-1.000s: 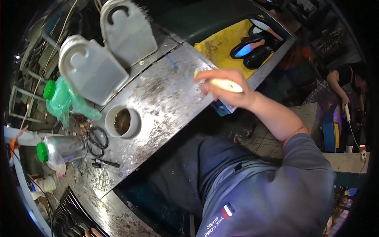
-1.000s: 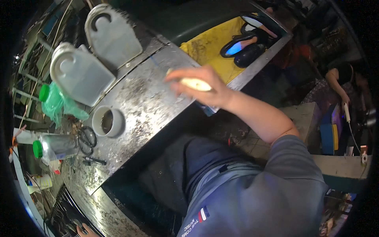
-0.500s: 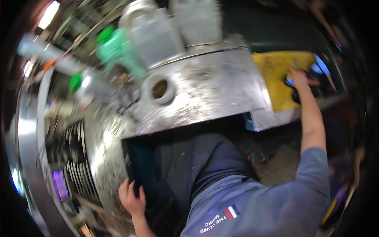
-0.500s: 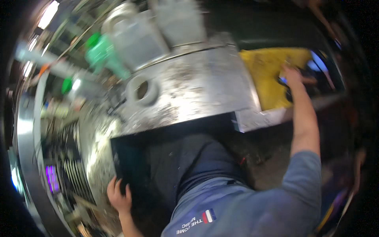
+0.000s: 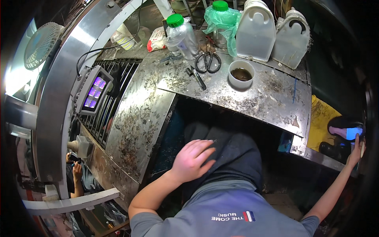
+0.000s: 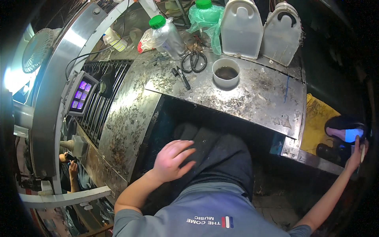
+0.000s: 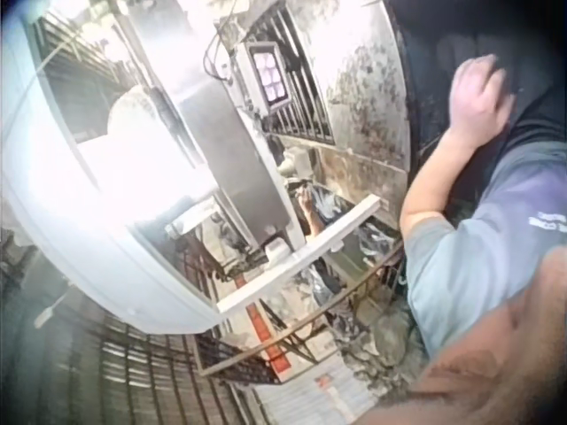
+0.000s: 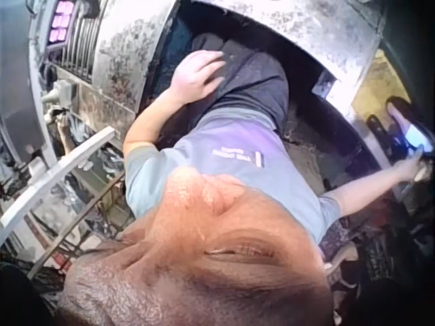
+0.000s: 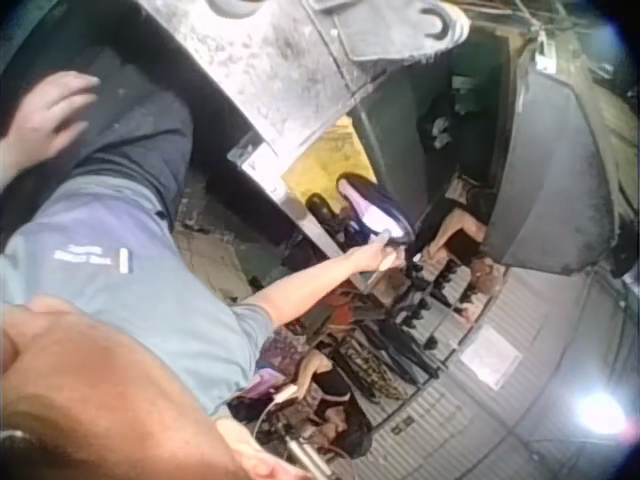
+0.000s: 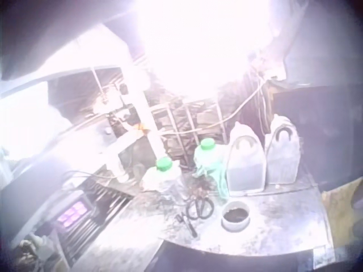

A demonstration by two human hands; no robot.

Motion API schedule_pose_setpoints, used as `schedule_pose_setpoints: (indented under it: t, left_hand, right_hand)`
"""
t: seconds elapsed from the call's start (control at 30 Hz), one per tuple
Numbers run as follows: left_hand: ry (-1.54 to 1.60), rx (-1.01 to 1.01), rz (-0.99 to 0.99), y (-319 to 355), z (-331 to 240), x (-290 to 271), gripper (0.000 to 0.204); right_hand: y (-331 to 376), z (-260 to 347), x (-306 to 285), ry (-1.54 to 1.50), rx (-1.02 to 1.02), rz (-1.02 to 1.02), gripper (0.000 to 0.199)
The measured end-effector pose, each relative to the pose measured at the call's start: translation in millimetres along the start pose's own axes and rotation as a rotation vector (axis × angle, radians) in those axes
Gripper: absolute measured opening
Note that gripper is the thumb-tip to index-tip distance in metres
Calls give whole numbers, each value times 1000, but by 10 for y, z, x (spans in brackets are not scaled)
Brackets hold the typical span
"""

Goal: The person paints the side and sole of a black shoe using a small brush dipped in a container of dark liquid. They repeatedly dip the brush and apply the substance to the shoe's surface, focusing on the edges and side panels.

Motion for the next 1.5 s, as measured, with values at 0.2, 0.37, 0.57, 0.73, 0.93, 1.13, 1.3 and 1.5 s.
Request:
schedule_pose_setpoints:
  t: [0.2, 0.37, 0.57, 0.73, 0.93, 1.13, 1.3, 1.5]
  left_hand:
    - [329, 195, 10, -625, -356, -81, 82]
    - [681, 259, 335, -761, -416, -89, 115]
    - [1249, -137, 664, -4, 19, 353, 90]
    - [1699, -444, 398, 797, 307, 685, 91]
    - [1773, -451, 120, 1486, 628, 854, 95]
    - [1853, -497, 17, 1514, 673, 888, 97]
    - [1744, -499, -119, 1412, 622, 659, 90]
    - [866, -302, -141, 1291, 573, 281, 72]
  right_hand:
    - [793, 2804, 915, -695, -22, 243, 74]
    - [1877, 4777, 2396, -1338, 315, 971, 70]
    - [2492, 5493, 3150, -1313, 414, 1284, 60]
    - [1970, 5196, 3487, -950, 266, 1053, 24]
    - [1205, 5313, 3824, -243, -272, 827, 28]
    - [1367, 4962, 4714, 11, -362, 974, 22]
    - [1371, 5050, 4771, 28, -319, 950, 21]
    - [1193, 5172, 4365, -247, -309, 781, 21]
Point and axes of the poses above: each hand's wrist, its own y-axis away from the middle knuckle, its own x-axis out of the palm, z = x × y, the point moved 8 cm from there along -y, towards the middle knuckle, and after that the axes turned 4 degrees about -y, right-handed, at the moved point
